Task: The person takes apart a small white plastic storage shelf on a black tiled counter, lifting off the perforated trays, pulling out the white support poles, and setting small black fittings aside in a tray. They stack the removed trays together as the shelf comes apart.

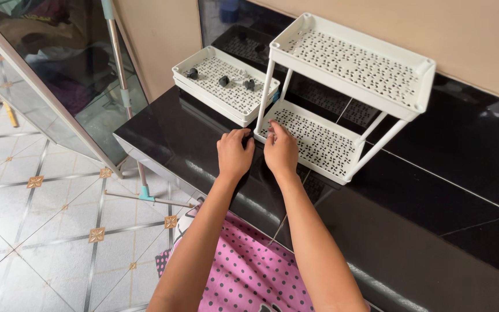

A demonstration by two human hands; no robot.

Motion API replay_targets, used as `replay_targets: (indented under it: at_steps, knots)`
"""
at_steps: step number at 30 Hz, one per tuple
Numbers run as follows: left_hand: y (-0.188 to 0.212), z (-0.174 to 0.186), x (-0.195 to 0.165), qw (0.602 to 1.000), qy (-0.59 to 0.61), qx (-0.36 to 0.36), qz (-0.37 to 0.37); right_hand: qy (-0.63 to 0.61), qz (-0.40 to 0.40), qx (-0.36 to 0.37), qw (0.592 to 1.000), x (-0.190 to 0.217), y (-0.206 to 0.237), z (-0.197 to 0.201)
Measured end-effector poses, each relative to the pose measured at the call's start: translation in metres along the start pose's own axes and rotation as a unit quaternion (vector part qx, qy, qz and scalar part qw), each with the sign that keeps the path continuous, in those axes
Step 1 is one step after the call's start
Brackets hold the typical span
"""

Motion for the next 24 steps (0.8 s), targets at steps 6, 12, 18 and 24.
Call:
replay_targets:
  at_steps: [6, 12, 18, 24]
  knots:
    - [0.001, 0.002, -0.012, 0.999, -0.016, 0.041, -0.011, 0.055, -0.010, 0.010, 0.998, -0.002, 0.010, 0.006]
    - [-0.003, 0.001, -0.009, 0.999, -0.013, 0.048, -0.019, 0.030, -0.024, 0.012, 0.999, -0.009, 0.008, 0.011]
    - [-0.002, -0.003, -0.009, 0.997, -0.064, 0.043, 0.005, -0.079, -0.029, 0.006, 0.996, -0.012, -0.001, 0.008]
    - [0.001, -0.007, -0.003, 0.991, -0.118, 0.048, 0.031, -0.176, 0.027, 0.017, 0.984, 0.013, -0.004, -0.008]
Point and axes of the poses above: each hand's wrist, its own y-axis away from the middle knuckle, its own z-axis out of the back of the hand, x = y × z, the point moved 4 cm from there along -y, towards the middle knuckle, and after that the axes turned 14 degrees about y, right-handed, at the moved point
